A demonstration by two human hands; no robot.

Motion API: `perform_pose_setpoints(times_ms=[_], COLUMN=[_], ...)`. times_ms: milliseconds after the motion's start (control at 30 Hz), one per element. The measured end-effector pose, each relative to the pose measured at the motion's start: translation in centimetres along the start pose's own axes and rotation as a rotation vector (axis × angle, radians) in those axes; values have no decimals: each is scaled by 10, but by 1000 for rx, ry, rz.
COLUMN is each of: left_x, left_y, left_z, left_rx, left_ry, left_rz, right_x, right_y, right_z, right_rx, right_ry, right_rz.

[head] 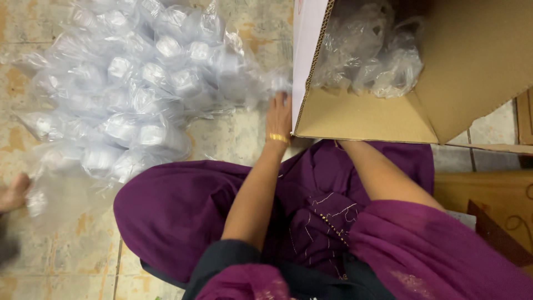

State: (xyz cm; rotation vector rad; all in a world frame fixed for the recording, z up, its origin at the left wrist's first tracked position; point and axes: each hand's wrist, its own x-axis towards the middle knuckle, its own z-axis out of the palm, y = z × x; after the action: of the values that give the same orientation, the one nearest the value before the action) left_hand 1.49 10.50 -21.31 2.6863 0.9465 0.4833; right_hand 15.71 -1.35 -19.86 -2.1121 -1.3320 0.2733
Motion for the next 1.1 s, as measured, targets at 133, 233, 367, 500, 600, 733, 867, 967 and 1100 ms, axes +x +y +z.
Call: perform_pose_setpoints(times_ms=[133, 233, 367, 500, 600, 733, 867, 967, 1100], left_x=[59, 52, -12, -85, -109, -108, -106, -105, -101], left_y=[-14, -11, 1, -19, -25, -18, -20, -32, -47], left_z=[-27, -38, -46, -76, -93, -96, -96, -107, -132], left_rx=[86, -10, 194, 36, -13, 121, 209, 227, 200], left_ry=[-204, -434, -255, -453, -635, -746, -659, -712, -667], left_rz=[-170, -304, -285, -404, -540, -571, -485, -433, -327], right_x=[2, 3, 3, -9, -24, -35, -40, -44, -50], right_y=[8, 12, 2, -34, -67, -87, -78, -73, -83], right_z=[-3, -1, -6, -13, -12, -8, -10, -12, -17], right_rx=[0, -12, -53, -206, -232, -168, -369, -448, -381], right_ry=[-19, -25, -39, -101, -118, -208, -420, -435, -429], right_rz=[-26, -42, -77, -179, -164, 51, -156, -237, -217])
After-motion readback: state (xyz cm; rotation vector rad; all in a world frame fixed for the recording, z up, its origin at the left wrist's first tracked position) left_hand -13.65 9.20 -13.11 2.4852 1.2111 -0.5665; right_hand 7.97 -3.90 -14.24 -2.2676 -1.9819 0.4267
